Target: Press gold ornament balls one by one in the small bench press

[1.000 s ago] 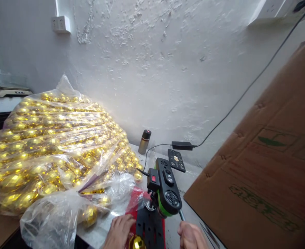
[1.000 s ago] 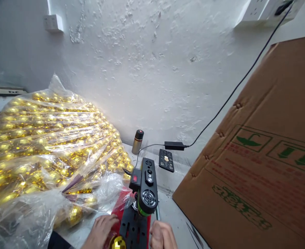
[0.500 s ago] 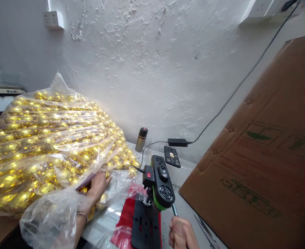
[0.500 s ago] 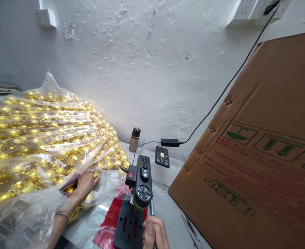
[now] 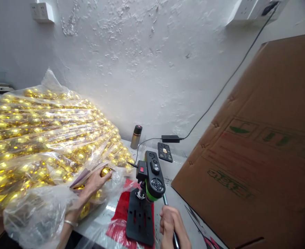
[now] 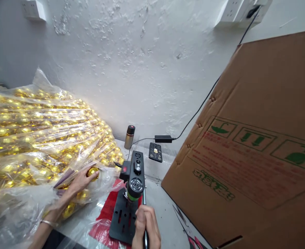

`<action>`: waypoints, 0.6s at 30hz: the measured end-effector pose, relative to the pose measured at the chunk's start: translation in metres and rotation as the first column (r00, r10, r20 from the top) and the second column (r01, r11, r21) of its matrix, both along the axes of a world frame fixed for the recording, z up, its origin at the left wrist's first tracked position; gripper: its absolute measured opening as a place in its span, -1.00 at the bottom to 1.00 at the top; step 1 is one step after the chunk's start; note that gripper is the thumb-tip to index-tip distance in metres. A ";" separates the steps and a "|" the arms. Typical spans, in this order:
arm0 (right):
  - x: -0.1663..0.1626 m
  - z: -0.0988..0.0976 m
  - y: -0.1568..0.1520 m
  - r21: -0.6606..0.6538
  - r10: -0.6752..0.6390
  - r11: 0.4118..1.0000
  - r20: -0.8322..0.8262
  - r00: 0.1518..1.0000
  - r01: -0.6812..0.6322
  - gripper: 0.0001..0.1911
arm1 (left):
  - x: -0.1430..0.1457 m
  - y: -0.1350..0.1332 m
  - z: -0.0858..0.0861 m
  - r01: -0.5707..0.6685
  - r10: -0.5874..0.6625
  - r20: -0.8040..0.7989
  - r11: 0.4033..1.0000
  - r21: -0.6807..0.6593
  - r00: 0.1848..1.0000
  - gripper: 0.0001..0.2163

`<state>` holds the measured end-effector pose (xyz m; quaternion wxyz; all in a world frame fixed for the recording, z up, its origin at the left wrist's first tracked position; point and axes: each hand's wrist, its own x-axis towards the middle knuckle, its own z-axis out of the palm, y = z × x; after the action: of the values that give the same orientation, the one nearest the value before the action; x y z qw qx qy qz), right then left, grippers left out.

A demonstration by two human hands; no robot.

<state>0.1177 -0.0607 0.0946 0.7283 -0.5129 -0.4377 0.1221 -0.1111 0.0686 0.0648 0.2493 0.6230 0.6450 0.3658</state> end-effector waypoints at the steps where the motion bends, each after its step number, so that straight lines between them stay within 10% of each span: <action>1: 0.000 -0.001 0.001 0.012 0.004 1.000 -0.001 1.000 -0.004 -0.52 | 0.005 -0.005 -0.001 0.011 -0.011 0.033 1.000 -0.002 0.999 -0.60; 9: 0.020 -0.007 0.005 0.035 0.057 0.997 0.176 0.983 -0.064 -0.61 | 0.075 -0.056 -0.054 0.140 -0.057 0.423 0.976 -0.167 0.904 -0.36; 18: 0.018 -0.008 0.001 0.053 0.067 0.996 0.183 0.981 -0.078 -0.65 | 0.110 -0.061 -0.091 0.229 -0.215 0.309 0.973 -0.011 0.927 -0.49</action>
<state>0.1355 -0.0595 0.0865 0.6957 -0.4835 -0.5239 0.0882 -0.0011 0.0081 -0.0264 0.4002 0.6218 0.5324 0.4120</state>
